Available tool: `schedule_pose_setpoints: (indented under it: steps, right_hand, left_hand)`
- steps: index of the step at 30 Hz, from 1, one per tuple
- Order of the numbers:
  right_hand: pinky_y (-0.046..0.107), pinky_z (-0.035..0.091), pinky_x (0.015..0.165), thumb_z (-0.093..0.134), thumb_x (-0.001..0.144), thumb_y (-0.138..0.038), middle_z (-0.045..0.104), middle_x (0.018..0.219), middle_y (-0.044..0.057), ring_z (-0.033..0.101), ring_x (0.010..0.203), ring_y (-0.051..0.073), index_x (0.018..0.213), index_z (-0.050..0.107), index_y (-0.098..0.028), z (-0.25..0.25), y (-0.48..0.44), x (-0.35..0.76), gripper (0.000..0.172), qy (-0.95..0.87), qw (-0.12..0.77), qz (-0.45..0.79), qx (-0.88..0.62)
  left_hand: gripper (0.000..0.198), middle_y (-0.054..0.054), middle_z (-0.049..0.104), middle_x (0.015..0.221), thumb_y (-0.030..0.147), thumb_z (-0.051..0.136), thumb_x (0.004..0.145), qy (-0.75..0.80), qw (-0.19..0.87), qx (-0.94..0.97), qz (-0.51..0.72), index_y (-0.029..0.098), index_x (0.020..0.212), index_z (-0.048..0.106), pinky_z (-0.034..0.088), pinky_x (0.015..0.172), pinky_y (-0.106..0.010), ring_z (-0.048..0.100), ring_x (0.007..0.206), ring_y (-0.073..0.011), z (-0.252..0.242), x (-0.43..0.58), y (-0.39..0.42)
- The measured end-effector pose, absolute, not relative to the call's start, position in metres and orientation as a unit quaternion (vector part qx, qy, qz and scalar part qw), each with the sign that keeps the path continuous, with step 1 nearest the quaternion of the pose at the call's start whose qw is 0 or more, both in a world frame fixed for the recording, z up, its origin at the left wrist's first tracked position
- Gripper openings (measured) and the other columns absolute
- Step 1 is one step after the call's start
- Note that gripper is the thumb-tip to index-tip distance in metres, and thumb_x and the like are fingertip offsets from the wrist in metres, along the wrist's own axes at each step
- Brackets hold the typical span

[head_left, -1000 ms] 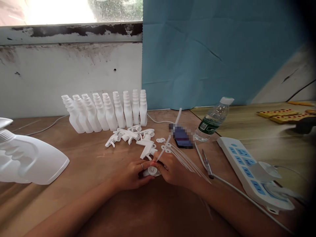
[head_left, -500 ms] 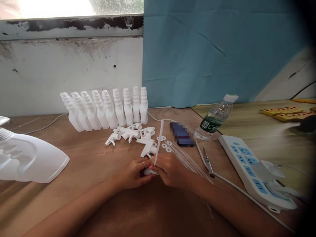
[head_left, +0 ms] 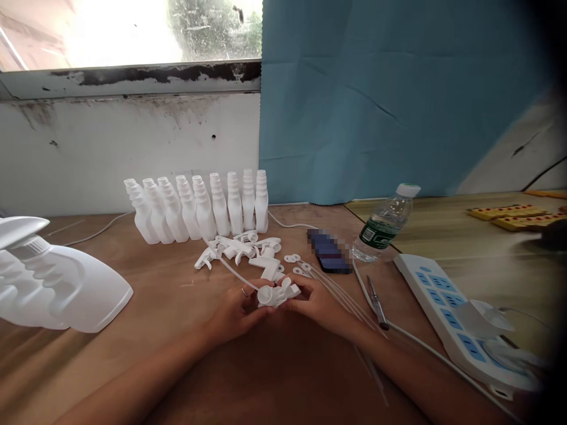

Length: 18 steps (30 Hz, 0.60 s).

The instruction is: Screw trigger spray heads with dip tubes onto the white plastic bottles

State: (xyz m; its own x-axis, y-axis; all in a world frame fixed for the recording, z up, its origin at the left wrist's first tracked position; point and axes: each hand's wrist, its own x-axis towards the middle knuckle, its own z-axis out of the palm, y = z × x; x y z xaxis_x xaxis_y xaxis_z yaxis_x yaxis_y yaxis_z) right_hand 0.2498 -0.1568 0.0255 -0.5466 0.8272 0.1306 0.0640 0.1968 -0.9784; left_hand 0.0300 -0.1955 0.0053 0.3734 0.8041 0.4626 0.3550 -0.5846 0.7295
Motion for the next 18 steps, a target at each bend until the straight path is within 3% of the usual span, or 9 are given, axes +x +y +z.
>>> schedule_pose_setpoints:
  steps: [4, 8, 10, 15, 18]
  right_hand:
    - [0.029, 0.048, 0.078, 0.084, 0.064, -0.033, 0.067, 0.090, 0.001, 0.062, 0.087, 0.020, 0.074, 0.055, -0.020, 0.034, -0.155, 0.257, 0.033, -0.606, 0.448, 0.563, -0.340]
    - [0.028, 0.051, 0.071, 0.084, 0.066, -0.031, 0.064, 0.072, -0.005, 0.062, 0.069, 0.015, 0.078, 0.051, -0.023, 0.038, -0.144, 0.270, 0.036, -0.475, 0.551, 0.603, -0.329]
    - [0.033, 0.055, 0.074, 0.084, 0.067, -0.027, 0.067, 0.077, -0.004, 0.066, 0.072, 0.017, 0.082, 0.054, -0.024, 0.040, -0.137, 0.276, 0.034, -0.440, 0.576, 0.621, -0.299]
    - [0.042, 0.057, 0.086, 0.080, 0.070, -0.022, 0.074, 0.091, 0.001, 0.071, 0.088, 0.023, 0.085, 0.063, -0.022, 0.047, -0.129, 0.283, 0.023, -0.400, 0.605, 0.636, -0.262]
    - [0.041, 0.058, 0.084, 0.080, 0.071, -0.023, 0.075, 0.094, 0.002, 0.072, 0.090, 0.023, 0.086, 0.066, -0.022, 0.048, -0.127, 0.284, 0.020, -0.381, 0.612, 0.643, -0.258]
  left_hand:
    - [0.034, -0.011, 0.060, 0.118, 0.033, 0.059, 0.090, 0.374, 0.069, 0.789, 0.483, 0.022, 0.122, 0.054, 0.047, 0.098, -0.040, 0.057, 0.113, -0.0246, 0.009, 0.003, -0.174]
    - [0.027, -0.011, 0.055, 0.117, 0.032, 0.058, 0.087, 0.557, -0.104, 0.579, 0.587, 0.018, 0.110, 0.053, 0.044, 0.098, -0.040, 0.054, 0.111, -0.0243, 0.008, -0.058, -0.130]
    - [0.032, -0.013, 0.052, 0.123, 0.029, 0.058, 0.085, 0.639, -0.122, 0.473, 0.594, 0.017, 0.113, 0.051, 0.043, 0.100, -0.038, 0.052, 0.114, -0.0248, 0.008, -0.096, -0.111]
    - [0.062, -0.022, 0.038, 0.135, 0.017, 0.063, 0.074, 0.714, -0.121, 0.323, 0.610, 0.009, 0.129, 0.034, 0.032, 0.108, -0.049, 0.043, 0.123, -0.0321, 0.008, -0.173, -0.085]
    - [0.070, -0.023, 0.040, 0.135, 0.018, 0.066, 0.072, 0.729, -0.076, 0.302, 0.609, 0.008, 0.131, 0.030, 0.037, 0.105, -0.049, 0.047, 0.121, -0.0323, 0.004, -0.196, -0.073]
